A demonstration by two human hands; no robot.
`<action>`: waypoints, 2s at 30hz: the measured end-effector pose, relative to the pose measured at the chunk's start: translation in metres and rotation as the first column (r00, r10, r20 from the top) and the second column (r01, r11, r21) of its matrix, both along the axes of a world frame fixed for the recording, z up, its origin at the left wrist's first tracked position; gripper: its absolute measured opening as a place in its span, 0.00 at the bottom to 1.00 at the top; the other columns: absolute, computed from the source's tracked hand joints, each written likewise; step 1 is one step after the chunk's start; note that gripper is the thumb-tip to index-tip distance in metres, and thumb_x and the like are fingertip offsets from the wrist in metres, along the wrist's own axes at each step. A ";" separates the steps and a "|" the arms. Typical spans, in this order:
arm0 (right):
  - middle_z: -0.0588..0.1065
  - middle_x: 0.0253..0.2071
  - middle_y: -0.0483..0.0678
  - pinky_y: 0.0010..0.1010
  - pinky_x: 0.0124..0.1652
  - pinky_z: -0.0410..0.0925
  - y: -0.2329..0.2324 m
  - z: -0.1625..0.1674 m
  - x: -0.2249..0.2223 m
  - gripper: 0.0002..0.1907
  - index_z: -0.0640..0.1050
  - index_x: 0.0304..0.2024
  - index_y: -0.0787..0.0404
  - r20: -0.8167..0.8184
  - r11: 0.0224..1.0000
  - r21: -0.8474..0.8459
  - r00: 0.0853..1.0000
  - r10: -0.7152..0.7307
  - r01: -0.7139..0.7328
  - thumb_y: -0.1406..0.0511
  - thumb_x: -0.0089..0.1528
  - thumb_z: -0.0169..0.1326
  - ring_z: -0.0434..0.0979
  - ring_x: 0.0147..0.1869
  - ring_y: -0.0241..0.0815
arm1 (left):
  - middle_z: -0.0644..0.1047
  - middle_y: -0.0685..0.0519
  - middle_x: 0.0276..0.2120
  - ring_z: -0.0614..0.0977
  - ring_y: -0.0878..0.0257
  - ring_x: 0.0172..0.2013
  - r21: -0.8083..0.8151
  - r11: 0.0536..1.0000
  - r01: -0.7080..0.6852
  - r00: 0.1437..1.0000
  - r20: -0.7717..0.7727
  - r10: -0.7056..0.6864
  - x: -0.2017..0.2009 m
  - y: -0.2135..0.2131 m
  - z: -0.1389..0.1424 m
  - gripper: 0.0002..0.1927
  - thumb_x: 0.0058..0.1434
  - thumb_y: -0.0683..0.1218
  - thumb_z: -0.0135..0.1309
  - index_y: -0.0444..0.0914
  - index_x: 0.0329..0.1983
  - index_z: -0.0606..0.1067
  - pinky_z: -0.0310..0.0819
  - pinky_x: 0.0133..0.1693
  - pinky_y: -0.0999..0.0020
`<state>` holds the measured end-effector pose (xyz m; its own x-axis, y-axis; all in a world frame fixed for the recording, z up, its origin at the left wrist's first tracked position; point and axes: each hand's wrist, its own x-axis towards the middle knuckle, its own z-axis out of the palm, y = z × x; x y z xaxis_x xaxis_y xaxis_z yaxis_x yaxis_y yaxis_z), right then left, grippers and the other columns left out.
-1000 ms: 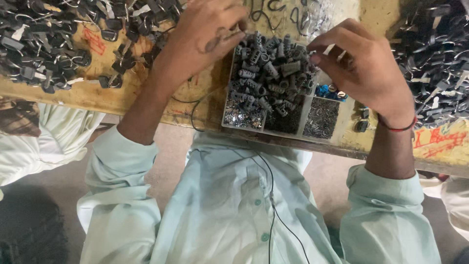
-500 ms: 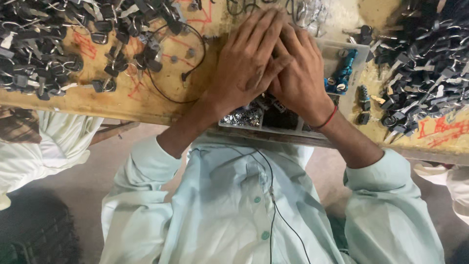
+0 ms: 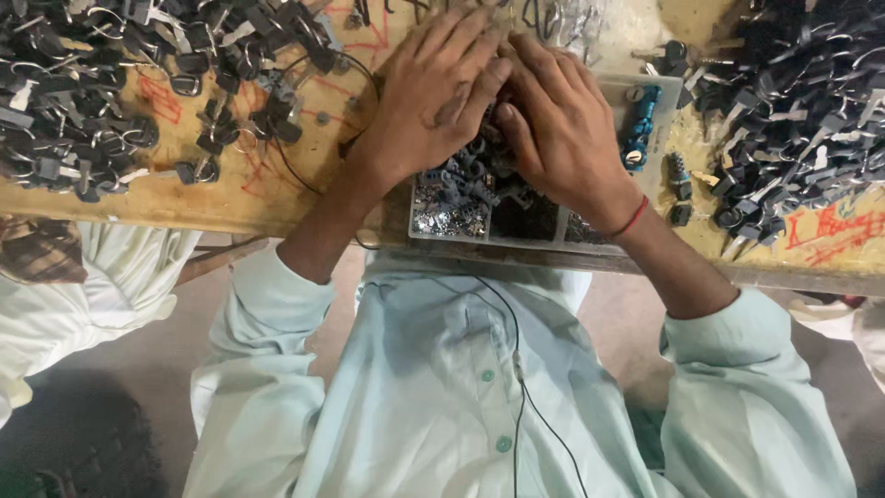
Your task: The person sits at a workshop bench and assembles small metal components by hand, picking individual parts from a compartment organizer tray and pressing or twisting them together. Finished assemblies are placed into a pile on the bench, and the person later sorts through a bin of gray plastic-like parts.
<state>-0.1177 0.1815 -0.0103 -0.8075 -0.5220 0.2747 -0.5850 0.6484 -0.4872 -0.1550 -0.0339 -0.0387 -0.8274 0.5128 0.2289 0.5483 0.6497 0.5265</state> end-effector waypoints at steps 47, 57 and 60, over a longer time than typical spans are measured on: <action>0.74 0.59 0.58 0.35 0.64 0.64 0.037 0.046 0.026 0.29 0.71 0.61 0.72 0.200 0.850 -0.484 0.972 -0.125 0.208 0.53 0.82 0.29 0.74 0.63 0.48 | 0.67 0.51 0.70 0.64 0.50 0.73 0.269 0.922 -0.278 0.959 0.015 0.285 0.067 -0.078 0.053 0.25 0.78 0.55 0.40 0.41 0.74 0.65 0.55 0.72 0.53; 0.78 0.47 0.55 0.25 0.40 0.68 0.020 0.061 0.023 0.02 0.77 0.48 0.72 0.135 0.949 -0.276 0.984 -0.116 0.150 0.78 0.76 0.52 0.76 0.40 0.40 | 0.70 0.47 0.57 0.67 0.49 0.59 -0.260 0.947 -0.189 0.978 -0.140 0.157 0.062 -0.127 0.033 0.12 0.67 0.43 0.61 0.38 0.52 0.78 0.59 0.59 0.52; 0.77 0.48 0.57 0.25 0.43 0.69 0.021 0.069 0.030 0.04 0.76 0.48 0.74 0.075 0.954 -0.285 0.994 -0.079 0.097 0.80 0.75 0.50 0.77 0.43 0.40 | 0.70 0.47 0.55 0.68 0.49 0.58 -0.262 0.944 -0.201 0.973 -0.161 0.163 0.057 -0.122 0.045 0.11 0.69 0.43 0.61 0.36 0.51 0.77 0.60 0.58 0.52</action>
<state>-0.0878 0.2027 0.0586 -0.8668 -0.3543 0.3510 -0.4948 0.5231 -0.6940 -0.0977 -0.1561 0.0059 -0.8837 0.4151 0.2164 0.4605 0.8540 0.2421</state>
